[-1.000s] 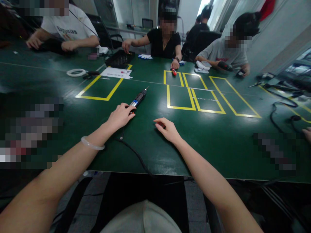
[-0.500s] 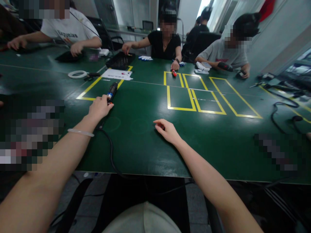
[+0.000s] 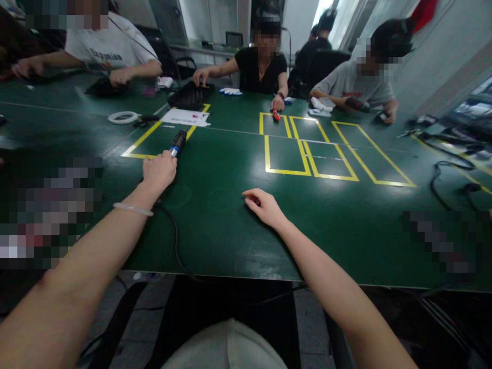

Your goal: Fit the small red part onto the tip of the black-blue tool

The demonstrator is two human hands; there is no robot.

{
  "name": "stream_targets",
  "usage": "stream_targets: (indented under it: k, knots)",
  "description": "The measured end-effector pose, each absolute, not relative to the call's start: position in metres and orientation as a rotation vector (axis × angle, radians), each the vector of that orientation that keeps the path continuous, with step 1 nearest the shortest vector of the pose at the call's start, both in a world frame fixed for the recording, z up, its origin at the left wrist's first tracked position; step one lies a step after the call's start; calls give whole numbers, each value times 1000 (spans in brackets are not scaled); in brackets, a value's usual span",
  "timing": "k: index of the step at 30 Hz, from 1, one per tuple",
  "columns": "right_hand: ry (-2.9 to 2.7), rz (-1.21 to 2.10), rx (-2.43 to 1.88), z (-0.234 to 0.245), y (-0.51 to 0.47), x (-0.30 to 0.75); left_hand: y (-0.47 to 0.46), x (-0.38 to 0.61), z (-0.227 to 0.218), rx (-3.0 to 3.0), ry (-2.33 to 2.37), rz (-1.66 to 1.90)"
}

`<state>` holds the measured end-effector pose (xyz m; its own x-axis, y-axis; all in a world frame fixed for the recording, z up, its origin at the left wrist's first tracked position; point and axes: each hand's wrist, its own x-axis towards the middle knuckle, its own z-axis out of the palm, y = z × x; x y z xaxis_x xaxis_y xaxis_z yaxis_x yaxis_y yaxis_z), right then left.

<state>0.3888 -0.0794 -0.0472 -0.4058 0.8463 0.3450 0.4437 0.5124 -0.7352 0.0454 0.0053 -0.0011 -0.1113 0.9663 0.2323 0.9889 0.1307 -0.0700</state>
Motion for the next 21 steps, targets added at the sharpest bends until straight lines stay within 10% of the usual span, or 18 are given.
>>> stream_targets:
  k: [21]
  knots:
    - [-1995, 870, -898, -40, -83, 388, -65, 186, -3, -3646, -1553, -810]
